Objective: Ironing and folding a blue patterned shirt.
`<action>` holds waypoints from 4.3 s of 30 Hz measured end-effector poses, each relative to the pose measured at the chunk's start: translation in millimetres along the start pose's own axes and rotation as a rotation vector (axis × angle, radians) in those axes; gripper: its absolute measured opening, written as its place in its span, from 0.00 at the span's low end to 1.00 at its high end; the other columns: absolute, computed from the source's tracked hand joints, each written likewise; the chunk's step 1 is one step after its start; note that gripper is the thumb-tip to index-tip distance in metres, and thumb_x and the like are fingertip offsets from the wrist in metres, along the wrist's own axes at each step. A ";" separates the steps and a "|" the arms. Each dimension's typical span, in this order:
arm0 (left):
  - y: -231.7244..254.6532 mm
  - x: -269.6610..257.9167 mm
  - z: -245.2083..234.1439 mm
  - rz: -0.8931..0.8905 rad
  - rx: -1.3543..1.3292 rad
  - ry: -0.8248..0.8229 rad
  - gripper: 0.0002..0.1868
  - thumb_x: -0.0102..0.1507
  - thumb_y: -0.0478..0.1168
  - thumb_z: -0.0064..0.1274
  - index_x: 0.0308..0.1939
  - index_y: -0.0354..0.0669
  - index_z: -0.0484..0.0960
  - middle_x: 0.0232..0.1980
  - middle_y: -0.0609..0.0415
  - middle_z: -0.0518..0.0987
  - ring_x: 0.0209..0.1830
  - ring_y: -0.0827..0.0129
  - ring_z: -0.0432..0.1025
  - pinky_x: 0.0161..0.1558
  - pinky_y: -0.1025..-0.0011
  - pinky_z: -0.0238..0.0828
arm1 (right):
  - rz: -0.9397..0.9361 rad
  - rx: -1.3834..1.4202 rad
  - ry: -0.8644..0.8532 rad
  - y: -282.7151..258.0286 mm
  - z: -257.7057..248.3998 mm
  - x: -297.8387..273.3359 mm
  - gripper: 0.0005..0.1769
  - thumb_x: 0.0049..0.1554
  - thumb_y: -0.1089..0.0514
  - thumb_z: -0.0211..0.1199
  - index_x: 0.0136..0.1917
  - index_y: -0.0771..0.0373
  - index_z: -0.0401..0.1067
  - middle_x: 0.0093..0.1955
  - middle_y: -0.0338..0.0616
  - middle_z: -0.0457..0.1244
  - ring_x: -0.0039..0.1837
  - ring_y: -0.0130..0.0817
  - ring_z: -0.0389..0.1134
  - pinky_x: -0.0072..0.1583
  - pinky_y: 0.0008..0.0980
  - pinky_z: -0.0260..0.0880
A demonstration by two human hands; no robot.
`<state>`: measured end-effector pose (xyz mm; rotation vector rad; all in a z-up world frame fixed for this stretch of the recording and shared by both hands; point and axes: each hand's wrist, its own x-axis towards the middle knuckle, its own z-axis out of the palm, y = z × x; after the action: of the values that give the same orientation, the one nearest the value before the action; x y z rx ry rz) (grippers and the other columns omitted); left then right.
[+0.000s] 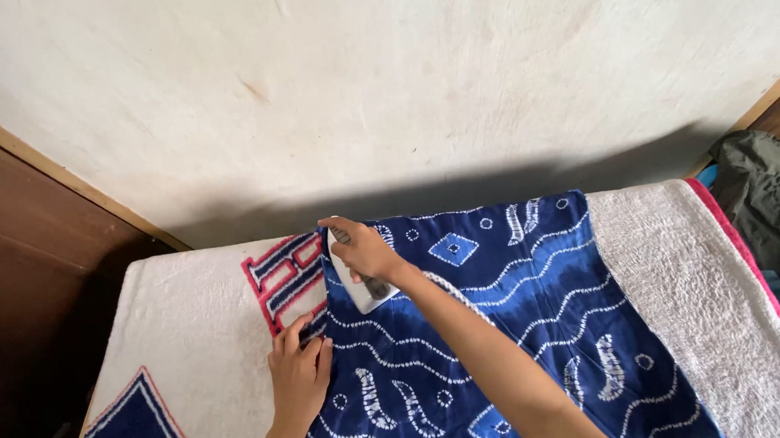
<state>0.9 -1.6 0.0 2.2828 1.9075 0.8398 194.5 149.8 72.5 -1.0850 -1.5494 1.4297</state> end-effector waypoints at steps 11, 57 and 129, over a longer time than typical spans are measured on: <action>-2.1 -1.6 0.0 0.028 -0.057 0.042 0.12 0.63 0.45 0.53 0.36 0.39 0.83 0.65 0.53 0.73 0.63 0.52 0.65 0.60 0.53 0.60 | 0.132 -0.254 0.114 -3.1 -124.3 -78.7 0.31 0.58 0.65 0.56 0.74 0.46 0.67 0.34 0.46 0.64 0.26 0.25 0.60 0.28 0.28 0.66; -37.1 135.0 125.4 -0.262 0.061 0.210 0.21 0.70 0.52 0.49 0.59 0.42 0.79 0.47 0.41 0.84 0.45 0.44 0.78 0.51 0.45 0.66 | 0.529 -0.209 0.267 -2.5 -178.4 -333.9 0.33 0.58 0.57 0.63 0.76 0.43 0.62 0.31 0.37 0.64 0.25 0.24 0.62 0.29 0.28 0.65; -6.4 35.7 19.8 -0.300 -0.282 -0.307 0.32 0.52 0.53 0.68 0.53 0.38 0.79 0.48 0.44 0.87 0.50 0.53 0.82 0.51 0.62 0.76 | 0.079 -0.288 1.124 220.6 -350.0 -357.8 0.23 0.54 0.68 0.70 0.57 0.73 0.62 0.54 0.60 0.64 0.55 0.43 0.69 0.52 0.40 0.70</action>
<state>7.0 38.8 -6.1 1.7873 1.7982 0.6310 668.4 -55.4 -107.8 -1.7098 -0.8657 0.4096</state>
